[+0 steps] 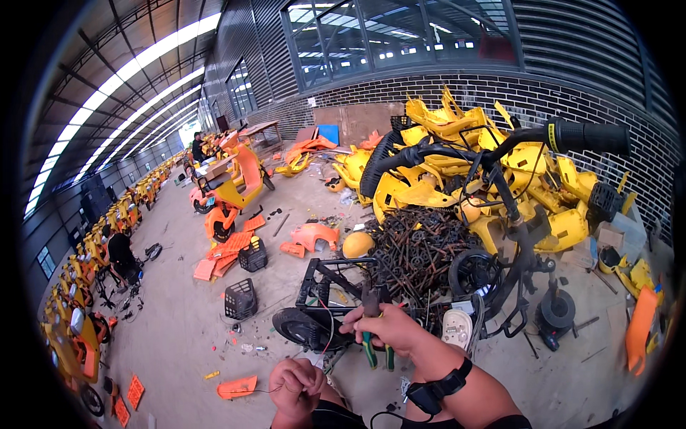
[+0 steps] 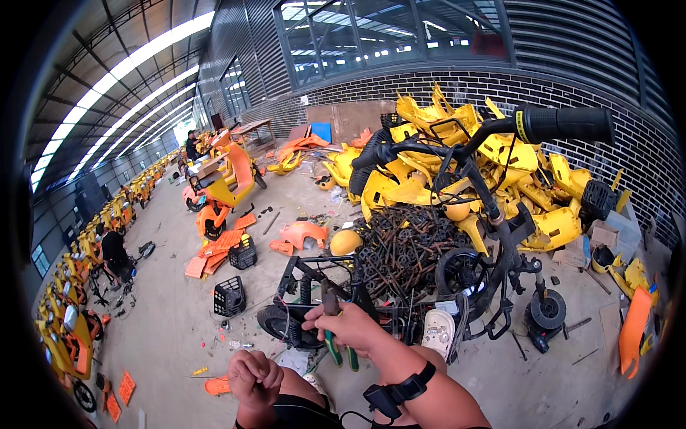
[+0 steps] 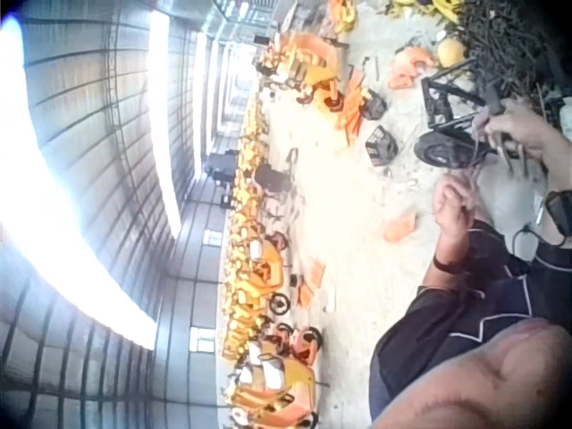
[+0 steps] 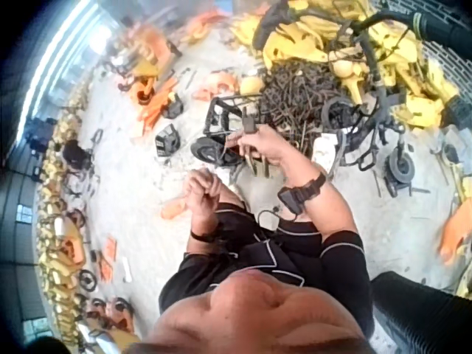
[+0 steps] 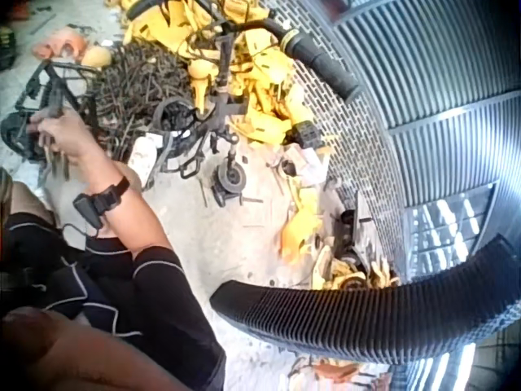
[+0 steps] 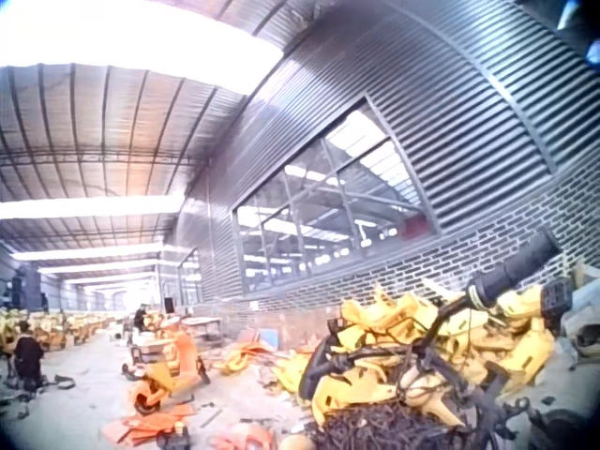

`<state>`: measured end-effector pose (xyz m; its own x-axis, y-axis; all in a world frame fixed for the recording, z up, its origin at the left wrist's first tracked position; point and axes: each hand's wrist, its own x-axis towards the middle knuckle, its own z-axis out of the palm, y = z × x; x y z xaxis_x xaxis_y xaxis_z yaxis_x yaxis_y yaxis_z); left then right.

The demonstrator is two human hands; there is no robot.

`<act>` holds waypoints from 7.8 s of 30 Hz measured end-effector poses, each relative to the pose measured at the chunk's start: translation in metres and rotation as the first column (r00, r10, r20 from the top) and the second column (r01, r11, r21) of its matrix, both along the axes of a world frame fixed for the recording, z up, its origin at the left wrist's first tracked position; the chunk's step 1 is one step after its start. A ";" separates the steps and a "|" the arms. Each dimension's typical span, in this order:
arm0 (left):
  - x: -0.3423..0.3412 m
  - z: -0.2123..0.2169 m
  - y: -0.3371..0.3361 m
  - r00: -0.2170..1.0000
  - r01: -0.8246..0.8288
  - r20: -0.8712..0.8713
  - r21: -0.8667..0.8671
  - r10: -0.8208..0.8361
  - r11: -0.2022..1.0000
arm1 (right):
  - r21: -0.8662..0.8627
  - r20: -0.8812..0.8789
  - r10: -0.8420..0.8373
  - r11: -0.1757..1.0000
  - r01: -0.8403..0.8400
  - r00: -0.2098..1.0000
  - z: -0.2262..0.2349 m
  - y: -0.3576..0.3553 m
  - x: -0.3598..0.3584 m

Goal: The person uses pliers to cut a wire tie on a motorcycle frame and then pulls the wire free by hand.

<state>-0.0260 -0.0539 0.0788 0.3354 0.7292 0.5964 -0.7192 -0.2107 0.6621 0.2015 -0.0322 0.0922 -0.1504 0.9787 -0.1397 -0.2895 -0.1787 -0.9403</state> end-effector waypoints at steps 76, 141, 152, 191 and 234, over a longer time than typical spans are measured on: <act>-0.017 -0.010 -0.045 0.623 -0.404 -0.734 -0.006 0.270 0.915 | -0.200 -0.090 -0.522 0.844 0.498 0.848 -0.058 0.055 -0.008; -0.024 0.001 -0.003 0.609 -0.293 -0.467 0.619 0.641 0.729 | -0.049 0.057 0.250 0.968 -0.247 0.967 -0.008 -0.026 -0.058; -0.051 -0.021 0.007 0.537 -0.236 -0.480 0.703 0.693 0.670 | -0.090 0.023 0.313 0.947 -0.310 0.950 -0.029 -0.018 -0.082; -0.026 -0.071 0.008 0.661 -0.380 -0.653 0.135 0.370 0.915 | 0.120 0.053 -0.530 0.845 0.522 0.846 0.001 -0.003 -0.005; -0.033 -0.071 0.080 0.929 -0.238 0.087 -0.602 0.359 0.762 | 0.136 0.057 -0.760 0.648 0.750 0.647 -0.009 0.013 0.035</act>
<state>-0.0590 0.0258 0.0079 -0.0299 0.9975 0.0635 -0.8052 -0.0616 0.5898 0.2369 -0.0190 0.0828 0.6559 0.7547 -0.0141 -0.1896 0.1466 -0.9709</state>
